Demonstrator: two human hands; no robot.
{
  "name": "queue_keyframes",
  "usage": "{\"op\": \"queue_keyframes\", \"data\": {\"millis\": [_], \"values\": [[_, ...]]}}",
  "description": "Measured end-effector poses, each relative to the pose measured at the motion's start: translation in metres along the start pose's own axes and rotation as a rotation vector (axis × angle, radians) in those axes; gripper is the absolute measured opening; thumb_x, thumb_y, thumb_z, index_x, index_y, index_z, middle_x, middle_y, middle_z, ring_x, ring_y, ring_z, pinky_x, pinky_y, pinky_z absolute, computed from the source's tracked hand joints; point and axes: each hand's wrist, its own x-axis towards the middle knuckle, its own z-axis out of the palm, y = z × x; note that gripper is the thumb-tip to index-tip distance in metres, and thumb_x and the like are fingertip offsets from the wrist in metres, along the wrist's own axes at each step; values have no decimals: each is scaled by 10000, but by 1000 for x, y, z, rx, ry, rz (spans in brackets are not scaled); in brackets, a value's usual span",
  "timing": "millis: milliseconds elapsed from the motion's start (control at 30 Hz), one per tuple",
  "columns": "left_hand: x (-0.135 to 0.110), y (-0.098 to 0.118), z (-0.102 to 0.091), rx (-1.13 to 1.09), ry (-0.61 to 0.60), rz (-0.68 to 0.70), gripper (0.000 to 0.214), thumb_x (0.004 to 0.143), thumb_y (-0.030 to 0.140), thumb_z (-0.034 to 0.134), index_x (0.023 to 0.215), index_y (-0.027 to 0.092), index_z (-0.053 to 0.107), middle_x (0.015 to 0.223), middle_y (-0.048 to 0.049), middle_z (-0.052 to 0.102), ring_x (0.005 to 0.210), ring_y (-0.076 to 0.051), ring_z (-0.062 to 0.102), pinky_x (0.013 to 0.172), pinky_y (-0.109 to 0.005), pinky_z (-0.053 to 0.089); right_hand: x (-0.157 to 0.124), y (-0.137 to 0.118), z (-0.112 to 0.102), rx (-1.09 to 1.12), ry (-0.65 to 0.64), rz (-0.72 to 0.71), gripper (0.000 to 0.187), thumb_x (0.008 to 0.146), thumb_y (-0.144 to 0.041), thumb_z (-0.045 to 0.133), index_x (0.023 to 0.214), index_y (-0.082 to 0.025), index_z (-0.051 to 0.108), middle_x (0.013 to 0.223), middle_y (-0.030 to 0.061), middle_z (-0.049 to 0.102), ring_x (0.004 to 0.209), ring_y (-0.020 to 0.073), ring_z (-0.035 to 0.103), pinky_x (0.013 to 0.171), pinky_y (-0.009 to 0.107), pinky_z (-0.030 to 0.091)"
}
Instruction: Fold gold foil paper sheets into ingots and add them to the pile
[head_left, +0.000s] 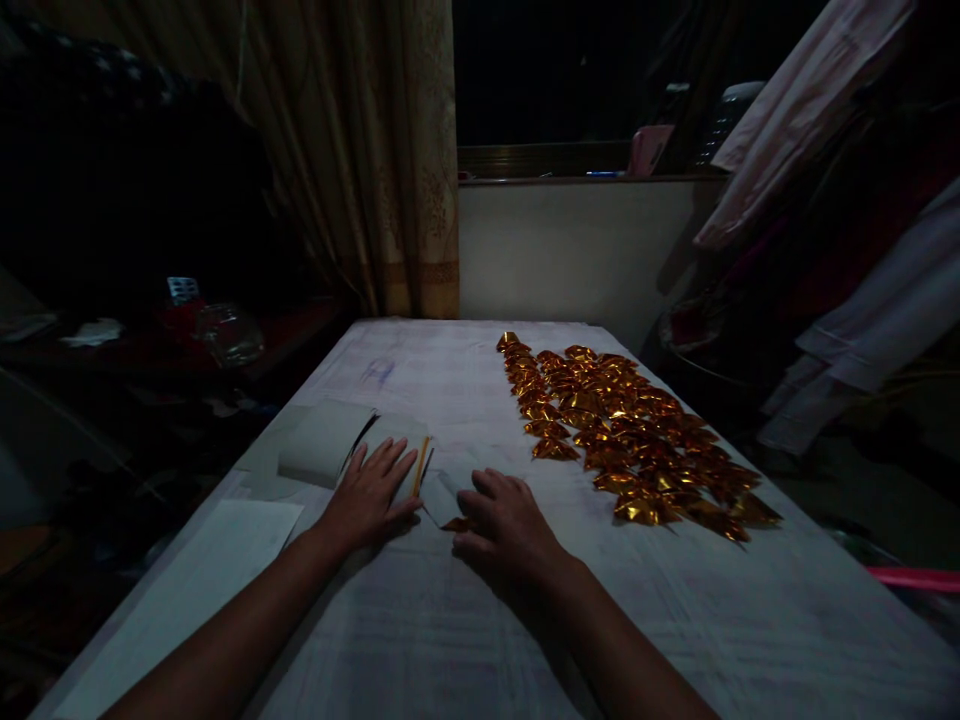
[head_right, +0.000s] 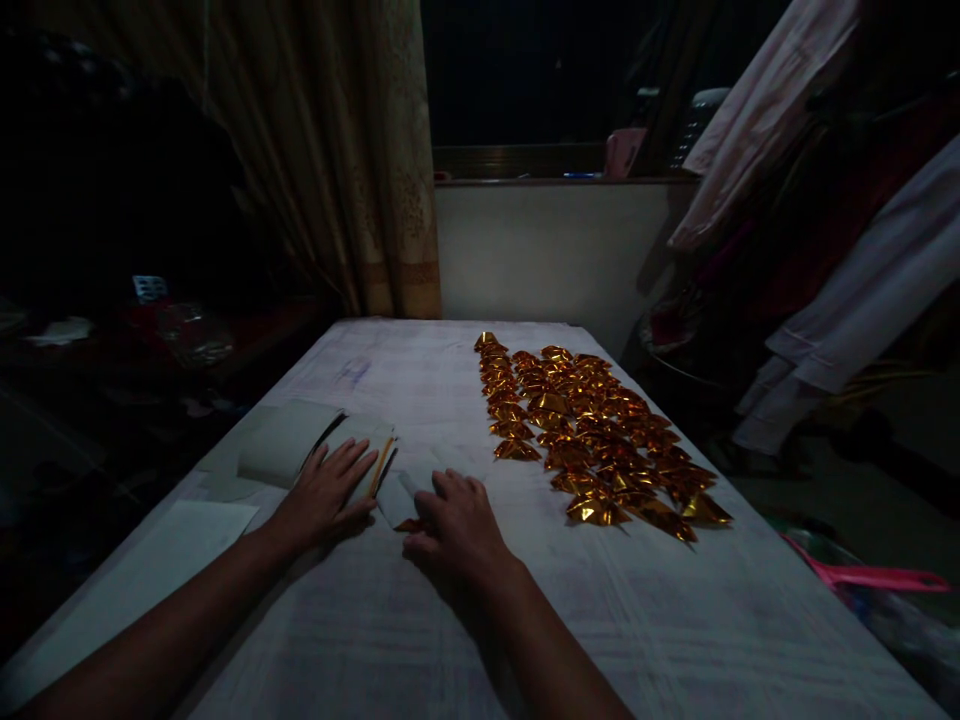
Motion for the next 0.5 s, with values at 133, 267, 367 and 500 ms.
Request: {"op": "queue_keyframes", "data": {"millis": [133,267,367,500], "values": [[24,-5,11,-24,-42,-99,617,970,567,450,1491,238,468,1577,-123,422,1478,-309,342,1200,-543,227,-3,2,6,41,64,2,255,859,-358,725,1106,-296,737,1307,71,631,1256,260,528,1073,406,357],[31,-5,12,-59,-93,-122,573,1008,508,377,1496,219,458,1581,-122,416,1483,-289,337,1196,-538,248,-4,7,10,83,75,-6,187,875,-277,685,1047,-293,757,1307,63,662,1286,262,532,1085,423,356],[31,-2,8,-37,-143,-125,561,1016,469,371,1503,199,443,1589,-124,402,1489,-293,321,1198,-539,247,-3,10,7,136,68,37,207,872,-174,639,1014,-270,755,1265,54,699,1225,231,593,1075,388,369],[33,6,1,30,-133,-138,547,996,431,450,1489,193,467,1590,-143,394,1483,-313,333,1200,-533,251,-6,10,-1,137,78,90,215,901,-169,577,1030,-240,735,1059,46,757,1003,195,678,900,299,447]]}}
